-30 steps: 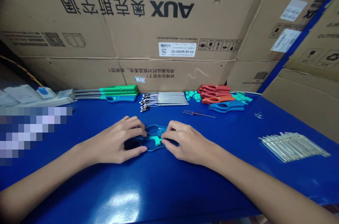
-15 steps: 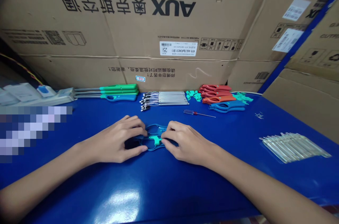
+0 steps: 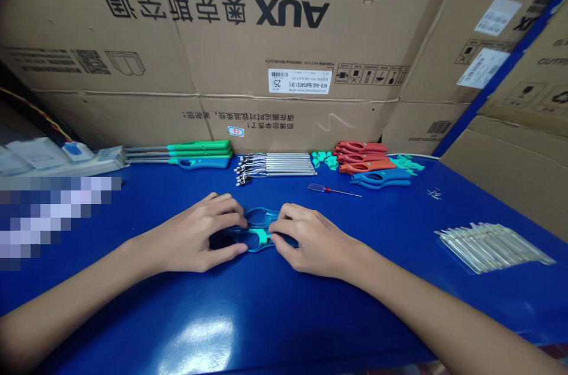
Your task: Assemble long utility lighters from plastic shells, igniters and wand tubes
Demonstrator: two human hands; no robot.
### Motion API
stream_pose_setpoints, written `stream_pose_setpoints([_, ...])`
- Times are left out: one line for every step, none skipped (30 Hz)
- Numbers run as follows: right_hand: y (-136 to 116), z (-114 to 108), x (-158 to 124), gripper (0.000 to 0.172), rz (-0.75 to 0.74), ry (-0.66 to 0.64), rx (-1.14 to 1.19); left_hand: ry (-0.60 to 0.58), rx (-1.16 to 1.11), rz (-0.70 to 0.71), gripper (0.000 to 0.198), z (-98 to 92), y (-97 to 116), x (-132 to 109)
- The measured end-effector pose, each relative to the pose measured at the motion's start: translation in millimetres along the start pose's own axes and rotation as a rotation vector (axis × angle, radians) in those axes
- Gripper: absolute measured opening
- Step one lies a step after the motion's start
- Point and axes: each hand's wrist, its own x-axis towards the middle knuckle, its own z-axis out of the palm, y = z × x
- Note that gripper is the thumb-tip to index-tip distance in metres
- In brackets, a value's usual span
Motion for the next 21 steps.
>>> stream_pose_setpoints([0.2,0.0,-0.2,0.022,-0.002,0.002,0.001,-0.002,-0.001,-0.002,0.026,0.1,0.0,-0.2])
stream_pose_setpoints([0.6,-0.2,-0.5,0.022,-0.003,0.005,0.004,-0.002,-0.001,-0.003,0.026,0.3,-0.1,-0.3])
stream_pose_setpoints([0.9,-0.4,-0.8,0.024,-0.007,0.009,0.008,0.0,0.0,-0.004,0.026,0.6,-0.3,-0.5])
stream_pose_setpoints([1.3,-0.7,-1.1,0.025,-0.013,0.014,0.015,0.003,0.002,-0.004,0.026,0.9,-0.4,-0.5])
stream_pose_setpoints([1.6,-1.2,-1.5,0.026,-0.018,0.018,0.022,0.006,0.005,-0.003,0.026,1.1,-0.6,-0.6])
stream_pose_setpoints([1.9,-1.8,-1.8,0.027,-0.023,0.019,0.029,0.009,0.007,-0.002,0.026,1.3,-0.7,-0.7])
stream_pose_setpoints([2.1,-2.5,-2.2,0.028,-0.026,0.016,0.032,0.011,0.008,-0.002,0.025,1.5,-0.8,-0.7])
stream_pose_setpoints([2.2,-3.3,-2.5,0.029,-0.029,0.008,0.032,0.01,0.007,-0.001,0.025,1.5,-0.8,-0.8])
stream_pose_setpoints([2.3,-4.0,-2.8,0.029,-0.029,-0.002,0.028,0.012,0.004,-0.002,0.025,1.5,-0.9,-0.9])
stream_pose_setpoints([2.2,-4.6,-3.1,0.03,-0.028,-0.015,0.021,0.01,0.0,0.0,0.026,1.5,-0.9,-0.9])
stream_pose_setpoints([2.0,-5.1,-3.3,0.03,-0.026,-0.029,0.012,0.009,-0.004,0.002,0.026,1.4,-0.9,-0.9])
stream_pose_setpoints([1.8,-5.3,-3.4,0.031,-0.023,-0.041,0.003,0.011,-0.008,0.003,0.026,1.4,-1.0,-0.8])
stream_pose_setpoints([1.5,-5.2,-3.5,0.031,-0.019,-0.053,-0.004,0.012,-0.01,0.005,0.026,1.4,-1.1,-0.7])
stream_pose_setpoints([1.1,-5.0,-3.5,0.032,-0.016,-0.063,-0.01,0.015,-0.011,0.007,0.026,1.5,-1.2,-0.6])
stream_pose_setpoints([0.6,-4.6,-3.4,0.032,-0.012,-0.072,-0.015,0.018,-0.011,0.009,0.026,1.7,-1.3,-0.4])
stream_pose_setpoints([0.2,-4.1,-3.3,0.032,-0.011,-0.08,-0.019,0.021,-0.011,0.012,0.026,1.9,-1.4,-0.2])
stream_pose_setpoints([-0.3,-3.6,-3.2,0.033,-0.009,-0.086,-0.024,0.026,-0.012,0.016,0.026,2.1,-1.5,-0.1])
stream_pose_setpoints([-0.7,-3.2,-3.2,0.034,-0.009,-0.093,-0.028,0.03,-0.013,0.019,0.026,2.3,-1.5,0.0])
stream_pose_setpoints([-1.1,-3.0,-3.2,0.035,-0.009,-0.098,-0.033,0.035,-0.014,0.023,0.025,2.6,-1.5,0.1])
stream_pose_setpoints([-1.5,-3.0,-3.3,0.035,-0.009,-0.104,-0.036,0.039,-0.015,0.027,0.025,2.7,-1.5,0.1])
stream_pose_setpoints([-1.8,-3.3,-3.4,0.036,-0.008,-0.111,-0.039,0.043,-0.017,0.03,0.025,2.8,-1.4,0.1])
